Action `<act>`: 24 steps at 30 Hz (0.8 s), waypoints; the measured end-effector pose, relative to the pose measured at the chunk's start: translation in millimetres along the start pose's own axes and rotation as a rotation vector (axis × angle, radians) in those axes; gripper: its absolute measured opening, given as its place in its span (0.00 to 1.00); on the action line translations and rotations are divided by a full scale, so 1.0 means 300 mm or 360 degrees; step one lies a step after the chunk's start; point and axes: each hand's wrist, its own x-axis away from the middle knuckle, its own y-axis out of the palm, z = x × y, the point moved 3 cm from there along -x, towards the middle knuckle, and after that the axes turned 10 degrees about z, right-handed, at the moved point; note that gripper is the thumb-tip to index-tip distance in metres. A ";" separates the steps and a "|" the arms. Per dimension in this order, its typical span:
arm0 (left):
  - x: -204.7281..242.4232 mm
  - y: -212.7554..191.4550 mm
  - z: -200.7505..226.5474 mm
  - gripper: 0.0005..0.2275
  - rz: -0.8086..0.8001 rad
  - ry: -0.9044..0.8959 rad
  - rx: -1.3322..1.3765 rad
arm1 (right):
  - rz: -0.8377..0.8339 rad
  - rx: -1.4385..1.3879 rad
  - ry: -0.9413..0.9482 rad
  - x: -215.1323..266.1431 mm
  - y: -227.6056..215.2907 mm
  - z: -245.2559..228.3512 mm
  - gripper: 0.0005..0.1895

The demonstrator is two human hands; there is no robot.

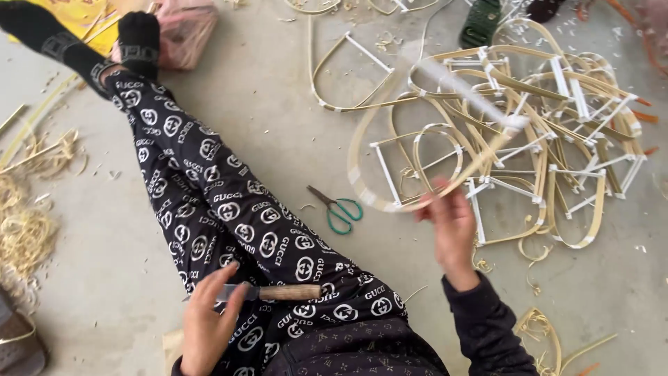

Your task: Assembling and securing curved bamboo or wood strips to create frames for furniture components using glue and tape.

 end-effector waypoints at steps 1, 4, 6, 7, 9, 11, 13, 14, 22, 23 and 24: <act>0.003 0.013 -0.001 0.18 -0.0106 0.0136 -0.0240 | 0.0178 -0.0067 -0.0117 -0.037 -0.040 -0.021 0.21; 0.034 0.071 0.010 0.26 -0.0315 0.0677 -0.0536 | 0.0244 -0.0291 0.0314 -0.046 -0.023 -0.062 0.24; 0.058 0.113 -0.036 0.26 -0.0412 0.0681 -0.0566 | -0.0055 -0.0140 0.0311 0.018 0.068 0.054 0.22; 0.072 0.129 -0.062 0.26 -0.0515 0.0680 -0.0603 | -0.0351 0.0008 0.0310 0.064 0.123 0.116 0.20; 0.073 0.135 -0.075 0.22 -0.0574 0.0616 -0.0634 | -0.0673 0.0212 0.0139 0.177 0.303 0.074 0.22; 0.074 0.127 -0.055 0.19 -0.0631 0.0538 -0.0672 | -0.1004 0.0416 -0.0025 0.269 0.447 0.038 0.26; 0.065 0.105 0.011 0.19 -0.0566 0.0601 -0.0654 | -0.1331 0.0744 -0.0833 0.343 0.560 -0.023 0.34; 0.063 0.099 0.037 0.19 -0.0561 0.0596 -0.0663 | -0.1338 0.0734 -0.0834 0.348 0.567 -0.008 0.34; 0.044 0.018 0.222 0.21 0.0055 0.0893 -0.0659 | -0.1057 0.1153 -0.0177 0.216 0.448 0.130 0.26; 0.058 0.000 0.182 0.21 0.0071 0.0866 -0.0674 | -0.1093 0.1150 -0.0177 0.197 0.380 0.206 0.26; 0.071 -0.018 0.138 0.21 0.0063 0.0720 -0.0591 | -0.0802 0.1175 -0.0184 0.162 0.299 0.276 0.26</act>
